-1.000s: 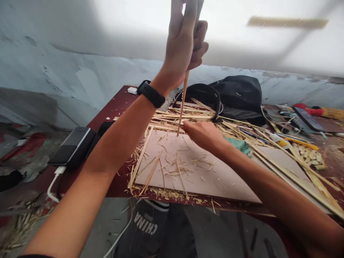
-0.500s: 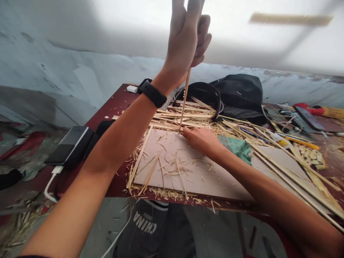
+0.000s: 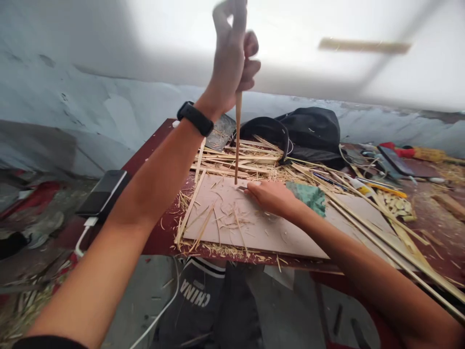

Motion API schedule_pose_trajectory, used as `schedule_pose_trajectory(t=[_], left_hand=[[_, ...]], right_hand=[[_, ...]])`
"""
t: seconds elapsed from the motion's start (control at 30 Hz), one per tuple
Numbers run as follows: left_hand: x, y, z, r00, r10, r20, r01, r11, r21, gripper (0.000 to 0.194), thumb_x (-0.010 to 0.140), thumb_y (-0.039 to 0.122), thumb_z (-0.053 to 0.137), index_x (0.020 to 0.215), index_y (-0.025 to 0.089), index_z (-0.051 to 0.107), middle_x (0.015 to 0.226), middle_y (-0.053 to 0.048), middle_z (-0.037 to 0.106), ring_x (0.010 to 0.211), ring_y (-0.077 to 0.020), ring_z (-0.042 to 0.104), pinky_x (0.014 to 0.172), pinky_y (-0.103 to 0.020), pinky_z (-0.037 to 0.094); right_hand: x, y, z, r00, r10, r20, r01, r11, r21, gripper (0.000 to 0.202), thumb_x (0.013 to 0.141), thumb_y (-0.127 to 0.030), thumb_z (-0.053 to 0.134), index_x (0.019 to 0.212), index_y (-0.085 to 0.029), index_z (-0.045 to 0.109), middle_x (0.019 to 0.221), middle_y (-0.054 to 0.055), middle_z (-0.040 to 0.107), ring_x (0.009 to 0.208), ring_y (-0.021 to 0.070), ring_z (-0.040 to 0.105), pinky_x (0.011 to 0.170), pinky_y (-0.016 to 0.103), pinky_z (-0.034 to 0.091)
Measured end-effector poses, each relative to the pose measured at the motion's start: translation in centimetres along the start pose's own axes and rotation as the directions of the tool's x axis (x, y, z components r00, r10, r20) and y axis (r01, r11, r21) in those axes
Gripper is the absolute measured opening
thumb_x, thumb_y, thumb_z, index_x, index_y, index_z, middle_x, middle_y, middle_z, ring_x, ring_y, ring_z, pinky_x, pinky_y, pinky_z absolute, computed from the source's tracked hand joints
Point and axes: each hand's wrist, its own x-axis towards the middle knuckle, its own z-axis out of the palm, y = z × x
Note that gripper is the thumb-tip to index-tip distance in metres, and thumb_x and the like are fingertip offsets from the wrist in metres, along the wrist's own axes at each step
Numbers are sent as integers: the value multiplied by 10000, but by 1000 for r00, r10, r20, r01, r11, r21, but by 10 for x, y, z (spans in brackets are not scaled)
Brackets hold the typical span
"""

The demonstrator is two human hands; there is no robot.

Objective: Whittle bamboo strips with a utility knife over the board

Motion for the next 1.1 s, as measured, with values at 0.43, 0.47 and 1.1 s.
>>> schedule_pose_trajectory(t=[0.43, 0.47, 1.1], left_hand=[[-5, -24, -25, 967, 82, 240, -108, 990, 95, 357, 1146, 556, 414, 923, 295, 515, 560, 86, 206, 474, -127, 88, 414, -193, 102], [-6, -24, -22, 971, 66, 228, -90, 991, 96, 359, 1130, 577, 461, 922, 292, 524, 557, 87, 208, 448, -116, 103, 408, -198, 94], [-22, -23, -1, 959, 130, 252, -180, 966, 184, 328, 1163, 517, 368, 991, 292, 533, 609, 57, 240, 419, -106, 123, 423, -259, 66]], right_hand=[[10, 42, -54, 847, -116, -519, 159, 986, 41, 537, 1140, -549, 234, 963, -213, 613, 789, 64, 683, 633, 162, 482, 617, 347, 208], [16, 40, -61, 827, -123, -548, 169, 985, 34, 531, 1138, -552, 240, 951, -217, 608, 786, 62, 679, 626, 161, 471, 611, 351, 203], [35, 30, -88, 775, -132, -617, 147, 989, -27, 500, 1126, -547, 251, 920, -234, 581, 706, 40, 621, 575, 146, 414, 603, 356, 193]])
